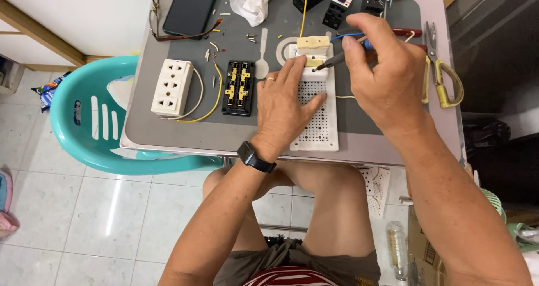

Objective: Disassembling an electrical power strip and related components by unscrewing terminals and removing wires.

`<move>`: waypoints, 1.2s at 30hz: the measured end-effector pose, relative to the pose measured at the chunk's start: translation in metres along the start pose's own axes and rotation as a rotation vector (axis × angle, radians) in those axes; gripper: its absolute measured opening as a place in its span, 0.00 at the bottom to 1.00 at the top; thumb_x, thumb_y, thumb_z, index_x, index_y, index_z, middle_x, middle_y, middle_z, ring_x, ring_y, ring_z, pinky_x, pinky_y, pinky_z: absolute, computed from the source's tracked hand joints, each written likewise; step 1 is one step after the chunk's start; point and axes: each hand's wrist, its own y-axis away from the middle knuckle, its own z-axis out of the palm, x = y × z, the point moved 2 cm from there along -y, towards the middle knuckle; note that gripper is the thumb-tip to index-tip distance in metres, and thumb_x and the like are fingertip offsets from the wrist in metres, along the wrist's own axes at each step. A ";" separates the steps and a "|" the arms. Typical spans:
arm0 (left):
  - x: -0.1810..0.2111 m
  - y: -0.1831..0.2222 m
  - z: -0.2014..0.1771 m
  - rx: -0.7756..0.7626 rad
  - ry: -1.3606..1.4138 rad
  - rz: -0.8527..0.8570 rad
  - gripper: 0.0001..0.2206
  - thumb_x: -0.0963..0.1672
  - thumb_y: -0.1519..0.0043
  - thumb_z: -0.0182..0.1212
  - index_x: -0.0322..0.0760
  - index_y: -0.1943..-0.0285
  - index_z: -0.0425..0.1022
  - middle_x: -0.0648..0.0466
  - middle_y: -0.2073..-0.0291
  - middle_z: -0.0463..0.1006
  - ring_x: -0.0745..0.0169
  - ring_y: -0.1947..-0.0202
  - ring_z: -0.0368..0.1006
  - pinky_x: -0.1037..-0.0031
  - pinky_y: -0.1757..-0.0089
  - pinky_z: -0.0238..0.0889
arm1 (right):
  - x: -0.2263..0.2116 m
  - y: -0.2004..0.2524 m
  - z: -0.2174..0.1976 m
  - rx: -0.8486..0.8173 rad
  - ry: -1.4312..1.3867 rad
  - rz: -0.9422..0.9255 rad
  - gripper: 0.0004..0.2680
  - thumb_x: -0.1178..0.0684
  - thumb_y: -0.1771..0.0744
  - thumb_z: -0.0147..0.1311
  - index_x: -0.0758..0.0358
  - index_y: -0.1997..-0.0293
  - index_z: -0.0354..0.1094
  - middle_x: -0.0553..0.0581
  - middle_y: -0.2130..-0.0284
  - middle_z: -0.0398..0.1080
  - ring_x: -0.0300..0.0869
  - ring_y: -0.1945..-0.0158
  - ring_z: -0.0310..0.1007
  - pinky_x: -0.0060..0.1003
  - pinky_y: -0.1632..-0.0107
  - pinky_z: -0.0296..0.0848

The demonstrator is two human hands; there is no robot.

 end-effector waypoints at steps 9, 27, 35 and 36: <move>-0.002 0.000 0.002 -0.025 0.043 0.004 0.33 0.54 0.48 0.68 0.42 0.36 0.63 0.51 0.33 0.62 0.45 0.49 0.69 0.60 0.55 0.57 | 0.011 -0.024 0.012 -0.217 0.224 -0.130 0.05 0.60 0.32 0.55 0.61 0.53 0.72 0.52 0.87 0.61 0.48 0.83 0.62 0.41 0.77 0.57; -0.008 -0.001 0.007 -0.090 0.111 -0.012 0.34 0.54 0.47 0.67 0.44 0.33 0.60 0.50 0.33 0.63 0.47 0.40 0.66 0.62 0.49 0.53 | 0.007 -0.047 0.027 -0.503 0.093 -0.241 0.13 0.61 0.38 0.48 0.66 0.50 0.71 0.61 0.64 0.76 0.60 0.70 0.72 0.53 0.64 0.67; -0.007 -0.002 0.003 -0.085 0.115 0.013 0.35 0.53 0.47 0.68 0.42 0.32 0.60 0.50 0.33 0.63 0.48 0.40 0.65 0.61 0.50 0.54 | -0.006 -0.045 -0.002 -0.496 0.004 -0.153 0.14 0.63 0.35 0.44 0.70 0.44 0.66 0.66 0.70 0.72 0.62 0.70 0.68 0.54 0.65 0.63; -0.006 -0.002 0.003 -0.087 0.119 0.018 0.35 0.53 0.47 0.68 0.42 0.32 0.60 0.50 0.33 0.63 0.48 0.40 0.65 0.61 0.50 0.54 | -0.004 -0.034 -0.013 -0.495 0.010 -0.149 0.14 0.63 0.35 0.44 0.70 0.44 0.66 0.66 0.70 0.72 0.62 0.70 0.68 0.54 0.65 0.63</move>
